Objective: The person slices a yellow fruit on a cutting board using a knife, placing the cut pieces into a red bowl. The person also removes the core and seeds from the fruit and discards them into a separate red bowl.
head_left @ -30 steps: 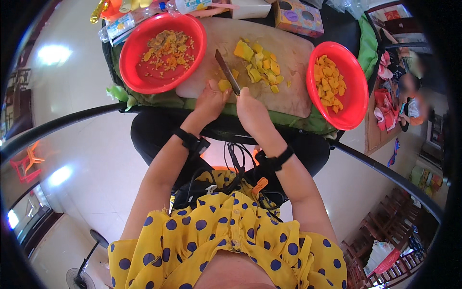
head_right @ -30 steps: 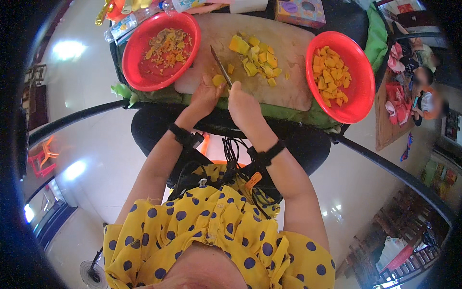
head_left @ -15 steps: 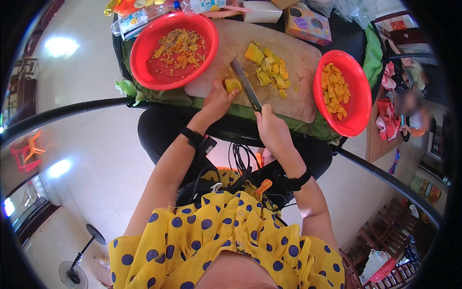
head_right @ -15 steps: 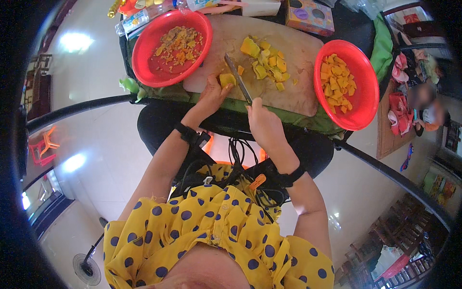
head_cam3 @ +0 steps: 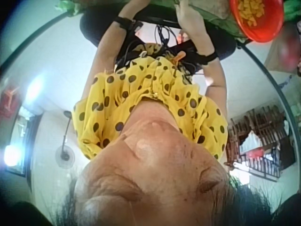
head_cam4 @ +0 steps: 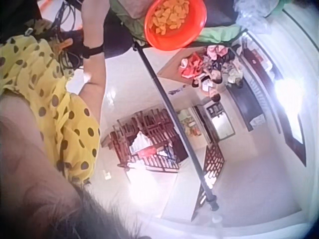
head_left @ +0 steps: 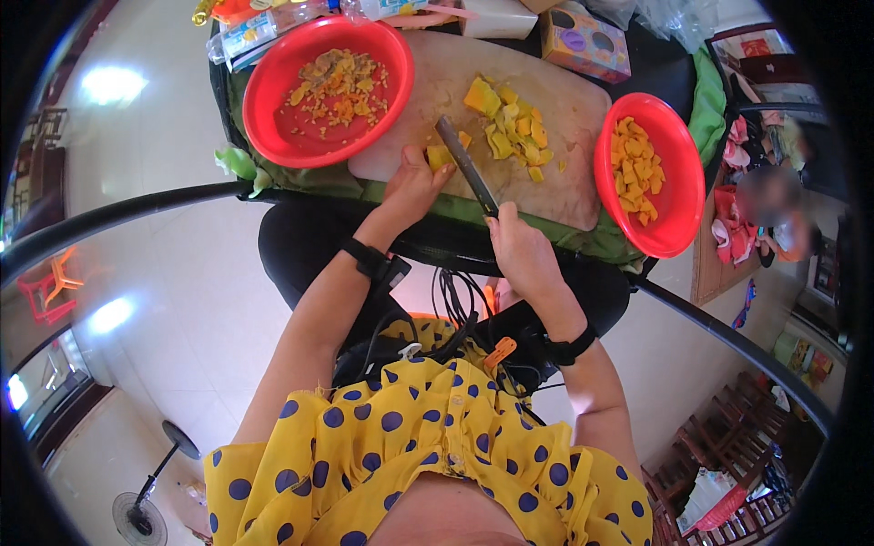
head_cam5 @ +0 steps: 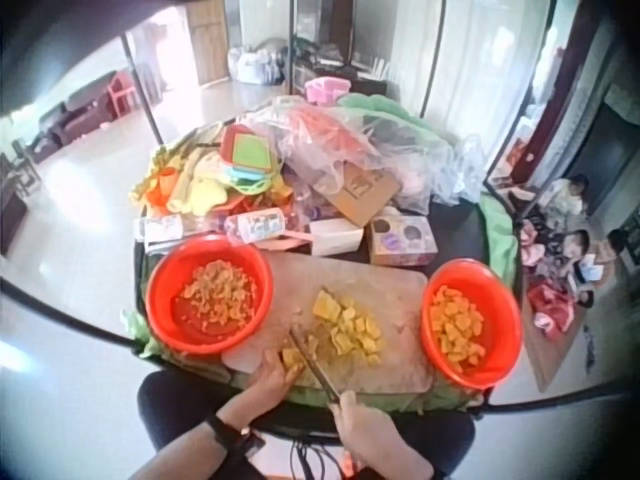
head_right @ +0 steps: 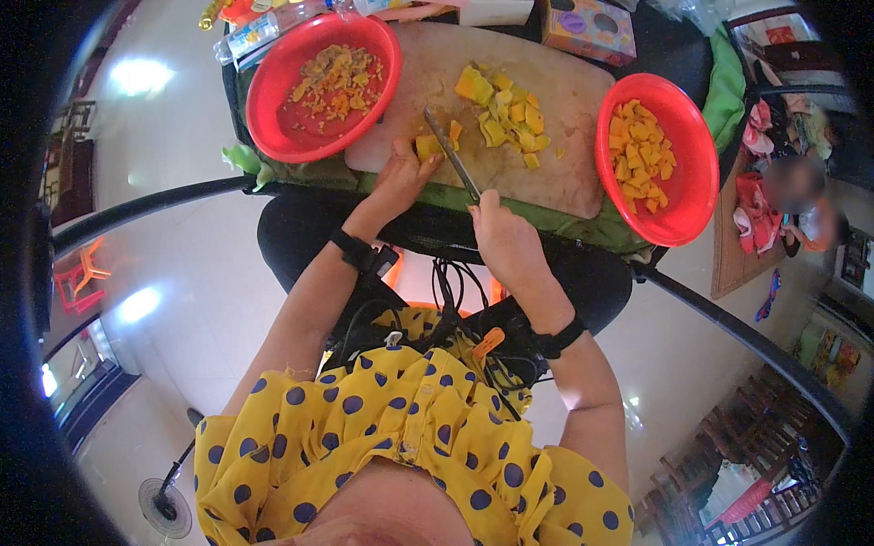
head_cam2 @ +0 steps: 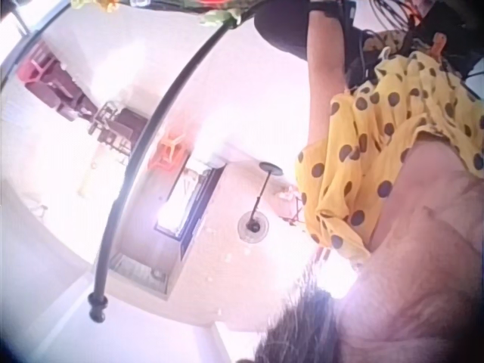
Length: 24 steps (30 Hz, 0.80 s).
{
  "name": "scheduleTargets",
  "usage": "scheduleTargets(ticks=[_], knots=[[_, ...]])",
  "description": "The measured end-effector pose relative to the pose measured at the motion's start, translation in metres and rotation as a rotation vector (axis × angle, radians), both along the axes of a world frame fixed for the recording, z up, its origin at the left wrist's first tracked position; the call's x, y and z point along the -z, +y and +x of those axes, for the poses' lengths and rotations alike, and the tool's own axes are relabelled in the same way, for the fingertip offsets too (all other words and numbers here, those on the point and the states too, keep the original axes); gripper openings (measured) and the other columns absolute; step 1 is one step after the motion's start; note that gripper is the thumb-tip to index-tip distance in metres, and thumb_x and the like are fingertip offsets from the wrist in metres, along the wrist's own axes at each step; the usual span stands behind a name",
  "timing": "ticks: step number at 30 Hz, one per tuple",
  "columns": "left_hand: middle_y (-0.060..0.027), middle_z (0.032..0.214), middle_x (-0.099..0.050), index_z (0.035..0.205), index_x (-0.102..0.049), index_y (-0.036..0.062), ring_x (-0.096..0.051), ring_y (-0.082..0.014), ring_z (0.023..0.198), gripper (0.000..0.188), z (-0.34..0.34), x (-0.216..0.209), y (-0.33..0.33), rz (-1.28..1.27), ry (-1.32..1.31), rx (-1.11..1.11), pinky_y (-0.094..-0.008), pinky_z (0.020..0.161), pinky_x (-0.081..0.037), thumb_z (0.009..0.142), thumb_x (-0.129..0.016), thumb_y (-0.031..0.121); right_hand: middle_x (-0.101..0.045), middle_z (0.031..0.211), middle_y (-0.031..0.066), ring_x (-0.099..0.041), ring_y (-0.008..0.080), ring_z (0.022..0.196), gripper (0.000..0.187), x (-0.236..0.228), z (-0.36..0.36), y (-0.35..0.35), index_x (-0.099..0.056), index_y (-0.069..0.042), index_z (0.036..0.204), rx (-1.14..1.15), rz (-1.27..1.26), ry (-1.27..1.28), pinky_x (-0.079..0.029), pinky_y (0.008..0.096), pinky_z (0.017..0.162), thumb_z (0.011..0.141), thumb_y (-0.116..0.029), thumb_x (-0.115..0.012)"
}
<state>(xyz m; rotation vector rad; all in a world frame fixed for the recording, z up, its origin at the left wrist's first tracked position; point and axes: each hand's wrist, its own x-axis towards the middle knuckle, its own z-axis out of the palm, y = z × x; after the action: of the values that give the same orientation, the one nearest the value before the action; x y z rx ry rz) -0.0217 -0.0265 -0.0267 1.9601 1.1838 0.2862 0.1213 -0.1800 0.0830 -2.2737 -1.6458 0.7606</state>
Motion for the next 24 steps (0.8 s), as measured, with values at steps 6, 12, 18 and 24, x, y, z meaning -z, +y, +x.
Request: scheduleTargets(ticks=[6, 12, 18, 24], knots=[[-0.0320, 0.115, -0.054, 0.119, -0.032, -0.0040, -0.060, -0.0507, 0.100, 0.054, 0.003, 0.009, 0.004, -0.023, -0.047, -0.010, -0.0530, 0.083, -0.049, 0.095, -0.058, 0.037, -0.063, 0.077, 0.0280, -0.064, 0.0481, 0.077, 0.025, -0.016, 0.004, 0.015, -0.040, -0.002, 0.098, 0.004, -0.135, 0.098, -0.050, 0.0563, 0.067, 0.104, -0.025, -0.044], [-0.0348, 0.118, -0.053, 0.118, -0.033, -0.0029, -0.058, -0.0533, 0.104, 0.046, 0.002, 0.030, 0.003, 0.041, -0.110, -0.004, -0.0553, 0.088, -0.047, 0.093, -0.057, 0.028, -0.061, 0.078, 0.0316, -0.061, 0.0513, 0.081, 0.022, -0.001, -0.002, 0.035, -0.040, 0.000, 0.098, 0.056, -0.109, 0.154, -0.046, 0.0592, 0.068, 0.103, -0.021, -0.046], [-0.0341, 0.118, -0.053, 0.122, -0.036, -0.0037, -0.057, -0.0496, 0.108, 0.049, 0.007, 0.010, 0.011, -0.106, 0.198, -0.075, -0.0534, 0.091, -0.047, 0.092, -0.058, 0.028, -0.063, 0.079, 0.0326, -0.062, 0.0510, 0.082, 0.024, 0.019, -0.002, 0.047, -0.042, 0.001, 0.098, 0.078, -0.046, 0.110, -0.048, 0.0593, 0.070, 0.103, -0.022, -0.045], [-0.0339, 0.119, -0.056, 0.125, -0.040, -0.0025, -0.058, -0.0501, 0.108, 0.048, -0.005, 0.023, 0.009, -0.061, -0.153, -0.104, -0.0542, 0.091, -0.047, 0.097, -0.055, 0.034, -0.063, 0.079, 0.0318, -0.063, 0.0510, 0.081, 0.024, 0.021, -0.002, 0.043, -0.042, 0.001, 0.099, 0.081, -0.044, 0.107, -0.049, 0.0586, 0.071, 0.103, -0.022, -0.043]])
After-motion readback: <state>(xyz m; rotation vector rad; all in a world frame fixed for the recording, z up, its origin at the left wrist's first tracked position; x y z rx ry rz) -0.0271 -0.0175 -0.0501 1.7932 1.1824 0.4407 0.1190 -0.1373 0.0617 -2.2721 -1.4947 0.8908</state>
